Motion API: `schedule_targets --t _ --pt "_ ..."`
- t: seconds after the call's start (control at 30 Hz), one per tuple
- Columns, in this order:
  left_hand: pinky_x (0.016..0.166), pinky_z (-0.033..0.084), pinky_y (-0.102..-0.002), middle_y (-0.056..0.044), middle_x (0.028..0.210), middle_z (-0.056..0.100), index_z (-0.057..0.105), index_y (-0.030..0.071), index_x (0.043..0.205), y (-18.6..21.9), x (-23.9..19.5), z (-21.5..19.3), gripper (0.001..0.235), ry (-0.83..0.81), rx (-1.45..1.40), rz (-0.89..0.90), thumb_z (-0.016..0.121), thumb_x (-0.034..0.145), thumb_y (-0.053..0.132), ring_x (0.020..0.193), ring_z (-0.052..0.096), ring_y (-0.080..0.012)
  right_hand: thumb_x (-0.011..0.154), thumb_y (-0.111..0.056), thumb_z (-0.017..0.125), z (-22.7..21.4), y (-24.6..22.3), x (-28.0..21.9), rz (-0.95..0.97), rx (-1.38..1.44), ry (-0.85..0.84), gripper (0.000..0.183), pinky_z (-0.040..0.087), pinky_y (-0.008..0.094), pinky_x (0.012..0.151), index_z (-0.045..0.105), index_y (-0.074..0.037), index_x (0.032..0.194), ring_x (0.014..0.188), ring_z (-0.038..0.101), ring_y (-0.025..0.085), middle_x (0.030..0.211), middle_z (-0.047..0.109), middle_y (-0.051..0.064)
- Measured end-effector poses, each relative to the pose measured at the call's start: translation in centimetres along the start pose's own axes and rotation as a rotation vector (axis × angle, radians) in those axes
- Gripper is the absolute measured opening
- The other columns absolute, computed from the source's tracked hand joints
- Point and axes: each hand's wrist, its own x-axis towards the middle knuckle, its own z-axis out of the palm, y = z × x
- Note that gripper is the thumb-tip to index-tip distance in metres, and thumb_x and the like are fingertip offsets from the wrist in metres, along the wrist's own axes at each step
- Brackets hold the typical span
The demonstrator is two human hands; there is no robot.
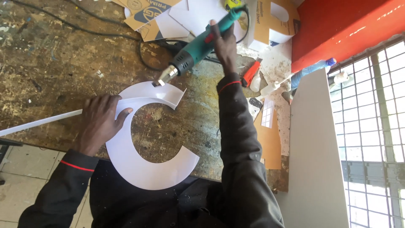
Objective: Fabricating a 3D letter by heating a plastic strip with a heat gun, bending it to the letter's contour, and gluing it in place.
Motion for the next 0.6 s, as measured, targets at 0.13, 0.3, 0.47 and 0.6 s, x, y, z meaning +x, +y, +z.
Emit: schedule_targets --t 0.13,0.3,0.47,0.6 --pt "0.094 0.047 -0.049 -0.012 0.123 0.075 0.068 0.014 0.135 0.3 -0.7 0.8 0.060 -0.026 0.066 -0.039 0.059 0.111 0.068 0.109 0.069 -0.0345 0.089 -0.086 0.051 -0.7 1.3 1.1 -0.068 0.126 0.034 0.074 0.078 0.050 0.073 0.063 -0.014 0.104 0.091 0.082 0.027 0.097 0.081 0.008" --pt "0.101 0.048 -0.051 -0.013 0.133 0.073 0.064 0.016 0.142 0.2 -0.8 1.3 0.073 -0.025 0.066 -0.069 0.068 0.099 0.075 0.115 0.069 -0.0355 0.097 -0.049 0.066 -1.3 -0.5 -0.6 0.327 0.606 0.279 0.060 0.080 0.063 0.090 0.067 0.003 0.127 0.105 0.086 0.041 0.112 0.078 0.022" --pt "0.097 0.051 -0.051 -0.011 0.133 0.073 0.062 0.018 0.149 0.4 -0.3 0.9 0.078 -0.085 0.065 -0.078 0.071 0.096 0.073 0.115 0.071 -0.0338 0.088 -0.045 0.080 -0.2 -1.3 -1.7 0.481 0.907 0.733 0.066 0.078 0.050 0.084 0.061 0.003 0.129 0.115 0.077 0.033 0.124 0.069 0.022" --pt "0.088 0.053 -0.050 -0.011 0.114 0.072 0.069 0.017 0.148 1.2 -0.2 0.3 0.080 -0.006 0.039 -0.092 0.085 0.086 0.064 0.108 0.077 -0.0343 0.083 -0.041 0.097 3.6 3.3 -1.2 0.336 0.930 0.933 0.092 0.070 0.063 0.099 0.048 0.017 0.136 0.130 0.059 0.048 0.134 0.045 0.036"
